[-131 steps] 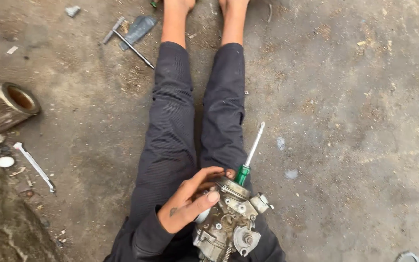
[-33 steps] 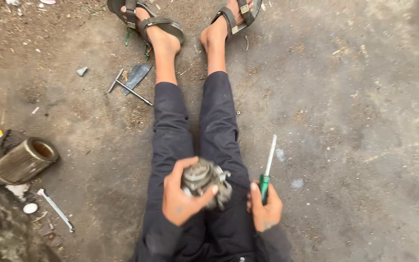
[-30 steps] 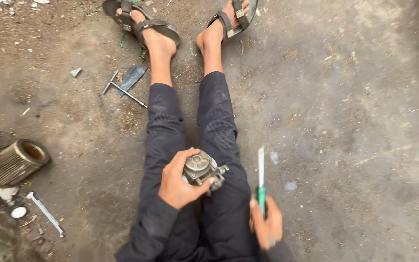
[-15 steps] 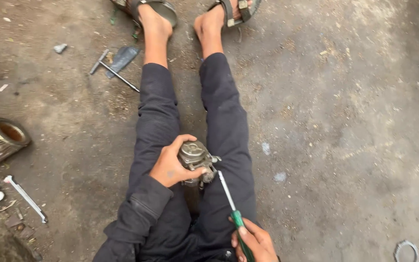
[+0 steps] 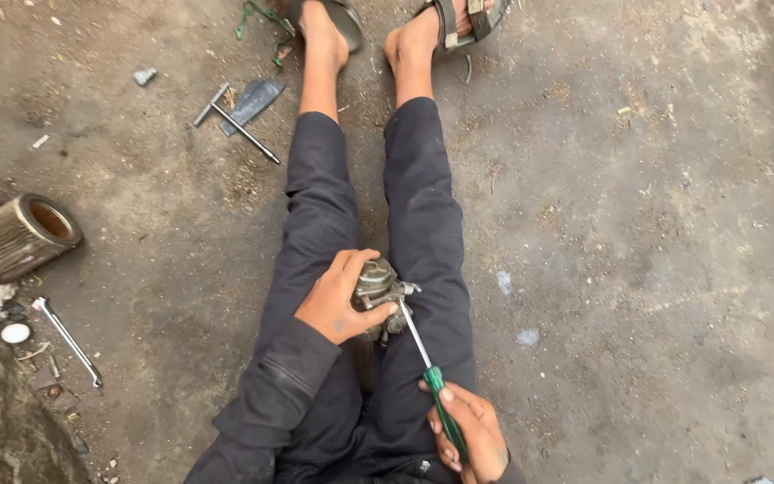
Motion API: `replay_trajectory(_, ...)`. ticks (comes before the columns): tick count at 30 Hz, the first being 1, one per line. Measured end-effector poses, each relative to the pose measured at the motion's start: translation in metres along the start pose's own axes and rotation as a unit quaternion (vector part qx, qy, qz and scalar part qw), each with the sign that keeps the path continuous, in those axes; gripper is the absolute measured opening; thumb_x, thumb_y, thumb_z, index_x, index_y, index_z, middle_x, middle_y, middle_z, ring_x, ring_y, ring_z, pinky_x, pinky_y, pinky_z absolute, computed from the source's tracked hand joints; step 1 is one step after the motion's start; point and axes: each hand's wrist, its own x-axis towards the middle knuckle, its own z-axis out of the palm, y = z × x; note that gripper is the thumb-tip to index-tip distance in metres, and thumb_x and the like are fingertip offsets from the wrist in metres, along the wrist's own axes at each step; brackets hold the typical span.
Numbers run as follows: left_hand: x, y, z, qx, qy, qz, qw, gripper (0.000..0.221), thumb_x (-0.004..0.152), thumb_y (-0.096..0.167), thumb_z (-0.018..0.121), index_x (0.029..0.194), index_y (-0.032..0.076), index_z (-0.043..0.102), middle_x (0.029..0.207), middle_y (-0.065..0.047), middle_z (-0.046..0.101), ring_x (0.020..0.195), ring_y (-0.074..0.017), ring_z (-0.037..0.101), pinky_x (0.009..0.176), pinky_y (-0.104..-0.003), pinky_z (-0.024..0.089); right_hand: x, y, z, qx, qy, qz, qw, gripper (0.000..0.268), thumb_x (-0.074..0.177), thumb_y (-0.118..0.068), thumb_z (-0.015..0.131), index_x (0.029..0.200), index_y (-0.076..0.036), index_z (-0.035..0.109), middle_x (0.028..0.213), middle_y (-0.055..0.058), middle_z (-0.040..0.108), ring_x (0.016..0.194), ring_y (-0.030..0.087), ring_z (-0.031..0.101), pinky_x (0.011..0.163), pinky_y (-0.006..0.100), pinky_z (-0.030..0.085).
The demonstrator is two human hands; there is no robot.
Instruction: The recorder is disassembling and repairing a motorcycle carburetor using a screwdriver.
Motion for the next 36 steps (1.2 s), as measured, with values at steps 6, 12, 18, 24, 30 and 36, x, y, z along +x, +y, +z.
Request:
replay_trajectory(6, 0.008, 0.002, 0.002, -0.019, -0.012, -0.020, 1.000, 0.079, 0.067, 0.034, 0.092, 0.132, 0.007, 0.057, 0.123, -0.014, 0.062, 0.112, -0.0311, 0.068, 0.094, -0.039, 0.056, -0.004, 0.011, -0.009, 0.021, 0.022, -0.006, 1.000, 0.045, 0.098, -0.024, 0.055, 0.127, 0.008, 0.066, 0.063, 0.009, 0.055, 0.034, 0.009, 0.039, 0.029, 0.025, 0.030)
replay_trajectory(12, 0.011, 0.002, 0.002, -0.031, -0.043, -0.062, 0.997, 0.080, 0.068, 0.033, 0.090, 0.135, 0.009, 0.055, 0.128, -0.011, 0.060, 0.114, -0.0275, 0.069, 0.095, -0.037, 0.057, -0.001, 0.003, -0.009, 0.015, -0.005, 0.006, 1.000, 0.044, 0.100, -0.024, 0.054, 0.128, 0.008, 0.064, 0.066, 0.008, 0.055, 0.035, 0.008, 0.039, 0.031, 0.024, 0.030)
replay_trajectory(18, 0.011, -0.002, 0.005, -0.033, -0.059, -0.051, 0.996, 0.080, 0.069, 0.033, 0.089, 0.137, 0.008, 0.055, 0.131, -0.009, 0.059, 0.116, -0.0277, 0.068, 0.097, -0.037, 0.057, 0.002, -0.007, -0.021, 0.048, -0.027, 0.039, 0.998, 0.043, 0.100, -0.023, 0.052, 0.125, 0.009, 0.065, 0.067, 0.008, 0.056, 0.035, 0.007, 0.038, 0.030, 0.024, 0.030)
replay_trajectory(24, 0.010, 0.008, 0.005, -0.007, -0.062, -0.050, 0.997, 0.080, 0.069, 0.033, 0.090, 0.136, 0.007, 0.055, 0.131, -0.009, 0.058, 0.114, -0.0302, 0.068, 0.095, -0.039, 0.057, -0.002, -0.014, -0.015, -0.128, 0.006, 0.011, 0.992, 0.039, 0.103, -0.023, 0.054, 0.117, 0.010, 0.067, 0.066, 0.008, 0.056, 0.036, 0.009, 0.041, 0.032, 0.025, 0.033)
replay_trajectory(30, 0.010, 0.011, 0.017, 0.020, -0.061, -0.014, 0.998, 0.083, 0.069, 0.031, 0.090, 0.138, 0.004, 0.053, 0.130, -0.014, 0.056, 0.114, -0.0349, 0.065, 0.095, -0.041, 0.055, -0.010, -0.039, -0.027, 0.129, -0.043, 0.115, 0.984, 0.048, 0.099, -0.026, 0.051, 0.123, 0.015, 0.056, 0.074, 0.010, 0.054, 0.042, 0.011, 0.046, 0.034, 0.026, 0.038)
replay_trajectory(36, 0.017, 0.015, 0.021, 0.045, -0.071, -0.028, 0.996, 0.104, 0.065, 0.028, 0.091, 0.147, -0.006, 0.038, 0.125, -0.020, 0.051, 0.111, -0.0378, 0.062, 0.093, -0.041, 0.055, -0.028, -0.042, -0.017, 0.310, 0.037, 0.153, 0.938, 0.061, 0.094, -0.031, 0.044, 0.135, 0.015, 0.045, 0.091, 0.017, 0.056, 0.053, 0.012, 0.050, 0.034, 0.021, 0.038)
